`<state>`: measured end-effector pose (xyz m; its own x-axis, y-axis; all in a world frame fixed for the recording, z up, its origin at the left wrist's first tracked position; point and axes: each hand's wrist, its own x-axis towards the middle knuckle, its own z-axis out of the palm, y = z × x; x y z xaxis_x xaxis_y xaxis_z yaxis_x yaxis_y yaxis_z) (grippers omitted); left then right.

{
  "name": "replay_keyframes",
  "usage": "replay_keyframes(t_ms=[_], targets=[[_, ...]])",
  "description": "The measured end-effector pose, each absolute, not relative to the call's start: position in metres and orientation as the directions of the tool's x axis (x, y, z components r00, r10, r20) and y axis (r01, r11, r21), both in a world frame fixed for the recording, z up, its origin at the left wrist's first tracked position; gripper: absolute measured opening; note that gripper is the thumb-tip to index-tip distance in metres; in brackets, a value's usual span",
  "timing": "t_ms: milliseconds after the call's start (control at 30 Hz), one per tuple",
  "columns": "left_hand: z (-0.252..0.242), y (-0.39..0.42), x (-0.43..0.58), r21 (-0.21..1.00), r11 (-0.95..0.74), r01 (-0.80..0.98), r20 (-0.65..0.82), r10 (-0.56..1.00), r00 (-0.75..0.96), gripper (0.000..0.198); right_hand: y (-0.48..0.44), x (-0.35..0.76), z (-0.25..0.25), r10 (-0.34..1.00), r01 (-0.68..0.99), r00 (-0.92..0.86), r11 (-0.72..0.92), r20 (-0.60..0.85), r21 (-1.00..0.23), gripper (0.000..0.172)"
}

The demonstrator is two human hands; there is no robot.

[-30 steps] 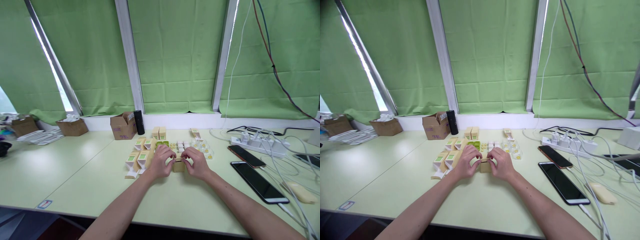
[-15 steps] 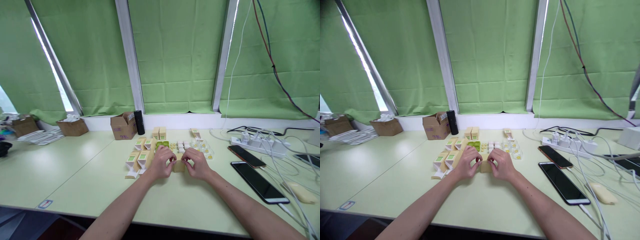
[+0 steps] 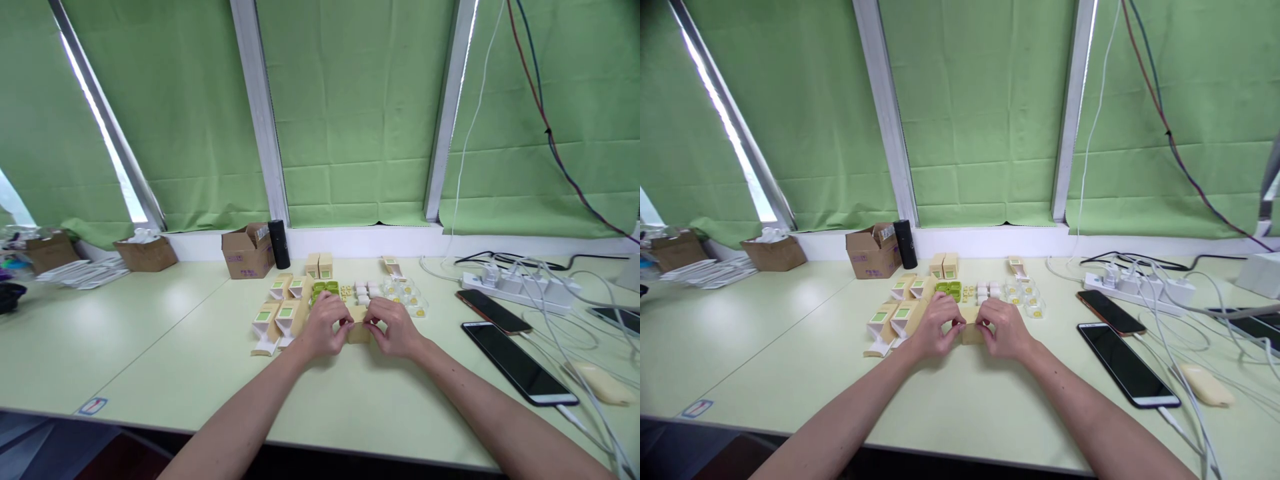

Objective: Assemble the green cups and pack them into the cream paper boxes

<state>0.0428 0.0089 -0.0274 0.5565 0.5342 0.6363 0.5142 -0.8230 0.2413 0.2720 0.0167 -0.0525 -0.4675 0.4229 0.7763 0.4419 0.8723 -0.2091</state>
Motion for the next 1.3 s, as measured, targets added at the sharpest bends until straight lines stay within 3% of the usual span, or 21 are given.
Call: replay_keyframes(t_ms=[133, 300, 400, 533, 667, 767, 900, 1033, 1167, 1300], targets=[[-0.028, 0.009, 0.045, 0.278, -0.790, 0.546, 0.639, 0.576, 0.509, 0.012, 0.016, 0.274, -0.050, 0.433, 0.457, -0.468, 0.865, 0.771, -0.208, 0.016], [-0.033, 0.016, 0.048, 0.329, -0.653, 0.682, 0.634, 0.688, 0.353, 0.030, 0.015, 0.279, -0.047, 0.486, 0.501, -0.460, 0.833, 0.743, -0.234, 0.023], [-0.035, 0.019, 0.048, 0.326, -0.619, 0.714, 0.609, 0.715, 0.342, 0.028, 0.018, 0.283, -0.047, 0.524, 0.557, -0.461, 0.799, 0.716, -0.227, 0.029], [-0.033, 0.019, 0.047, 0.316, -0.618, 0.720, 0.646, 0.696, 0.314, 0.024, 0.025, 0.287, -0.050, 0.623, 0.694, -0.328, 0.669, 0.710, -0.266, 0.028], [-0.033, 0.018, 0.048, 0.334, -0.613, 0.716, 0.645, 0.702, 0.301, 0.025, 0.025, 0.290, -0.049, 0.604, 0.609, -0.362, 0.730, 0.710, -0.311, 0.022], [-0.035, 0.020, 0.048, 0.330, -0.600, 0.729, 0.619, 0.721, 0.313, 0.035, 0.021, 0.290, -0.046, 0.568, 0.542, -0.467, 0.789, 0.678, -0.288, 0.031], [-0.036, 0.020, 0.049, 0.311, -0.576, 0.756, 0.588, 0.742, 0.323, 0.035, 0.021, 0.288, -0.046, 0.599, 0.580, -0.487, 0.766, 0.636, -0.277, 0.040], [-0.034, 0.019, 0.049, 0.318, -0.587, 0.744, 0.590, 0.737, 0.330, 0.024, 0.028, 0.285, -0.055, 0.701, 0.740, -0.373, 0.620, 0.607, -0.261, 0.037], [-0.033, 0.018, 0.048, 0.323, -0.592, 0.738, 0.635, 0.714, 0.295, 0.023, 0.033, 0.281, -0.059, 0.811, 0.868, -0.202, 0.408, 0.549, -0.284, 0.020], [-0.030, 0.017, 0.048, 0.321, -0.608, 0.726, 0.686, 0.678, 0.264, 0.019, 0.029, 0.279, -0.051, 0.877, 0.932, -0.160, 0.286, 0.452, -0.225, 0.009]])
